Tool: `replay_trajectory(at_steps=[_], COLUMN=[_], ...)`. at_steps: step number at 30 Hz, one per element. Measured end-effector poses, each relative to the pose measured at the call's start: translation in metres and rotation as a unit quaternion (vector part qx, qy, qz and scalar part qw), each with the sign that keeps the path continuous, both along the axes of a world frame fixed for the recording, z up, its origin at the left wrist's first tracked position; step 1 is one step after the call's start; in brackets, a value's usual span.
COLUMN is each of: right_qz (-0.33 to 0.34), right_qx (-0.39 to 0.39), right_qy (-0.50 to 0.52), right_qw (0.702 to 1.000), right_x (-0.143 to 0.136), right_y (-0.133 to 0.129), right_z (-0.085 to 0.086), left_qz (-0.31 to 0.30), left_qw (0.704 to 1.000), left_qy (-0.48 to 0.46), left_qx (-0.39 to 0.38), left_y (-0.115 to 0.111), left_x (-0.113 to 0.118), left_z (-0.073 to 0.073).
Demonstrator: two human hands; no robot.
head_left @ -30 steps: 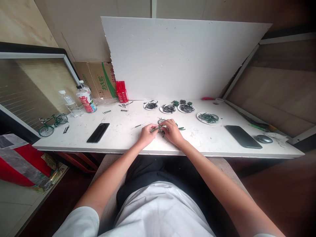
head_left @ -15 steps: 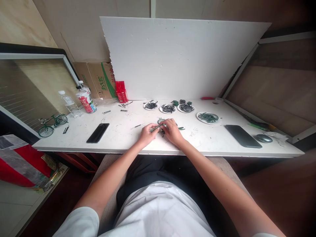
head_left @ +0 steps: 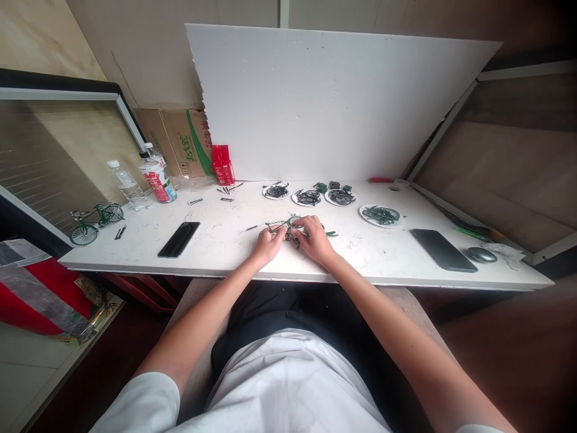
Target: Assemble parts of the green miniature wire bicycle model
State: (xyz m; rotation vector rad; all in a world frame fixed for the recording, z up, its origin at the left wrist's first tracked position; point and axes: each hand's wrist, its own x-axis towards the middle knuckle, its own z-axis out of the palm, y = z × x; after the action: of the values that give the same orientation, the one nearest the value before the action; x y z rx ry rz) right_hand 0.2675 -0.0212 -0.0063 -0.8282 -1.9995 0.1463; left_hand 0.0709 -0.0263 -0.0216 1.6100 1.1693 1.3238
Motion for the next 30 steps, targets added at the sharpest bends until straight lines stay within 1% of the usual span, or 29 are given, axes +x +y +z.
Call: replay_trajectory(at_steps=[8, 15, 18, 21, 25, 30], right_qz=[0.014, 0.023, 0.022, 0.016, 0.012, 0.000], right_qx=[0.014, 0.036, 0.030, 0.007, -0.016, -0.035], right_qy=[0.016, -0.039, -0.027, -0.004, 0.016, 0.026], right_qw=[1.000, 0.998, 0.999, 1.000, 1.000, 0.999], right_x=[0.0019, 0.0032, 0.0027, 0.0021, 0.0018, 0.0019], right_y=[0.0034, 0.0024, 0.0025, 0.0032, 0.0036, 0.0032], right_z=[-0.0028, -0.0009, -0.0012, -0.0025, -0.0038, -0.0044], left_qz=[0.011, -0.004, -0.006, -0.006, -0.007, -0.027], left_qw=[0.999, 0.996, 0.996, 0.998, 1.000, 0.999], left_qy=[0.034, 0.065, 0.071, 0.055, 0.002, -0.019], left_qx=[0.029, 0.055, 0.050, 0.035, 0.028, -0.020], left_y=[-0.0049, -0.0045, -0.0047, -0.0045, -0.0025, -0.0023], left_x=[0.0013, -0.0001, -0.0003, 0.0010, 0.0031, 0.0016], left_z=[0.0060, 0.0053, 0.0052, 0.0047, 0.0027, 0.0023])
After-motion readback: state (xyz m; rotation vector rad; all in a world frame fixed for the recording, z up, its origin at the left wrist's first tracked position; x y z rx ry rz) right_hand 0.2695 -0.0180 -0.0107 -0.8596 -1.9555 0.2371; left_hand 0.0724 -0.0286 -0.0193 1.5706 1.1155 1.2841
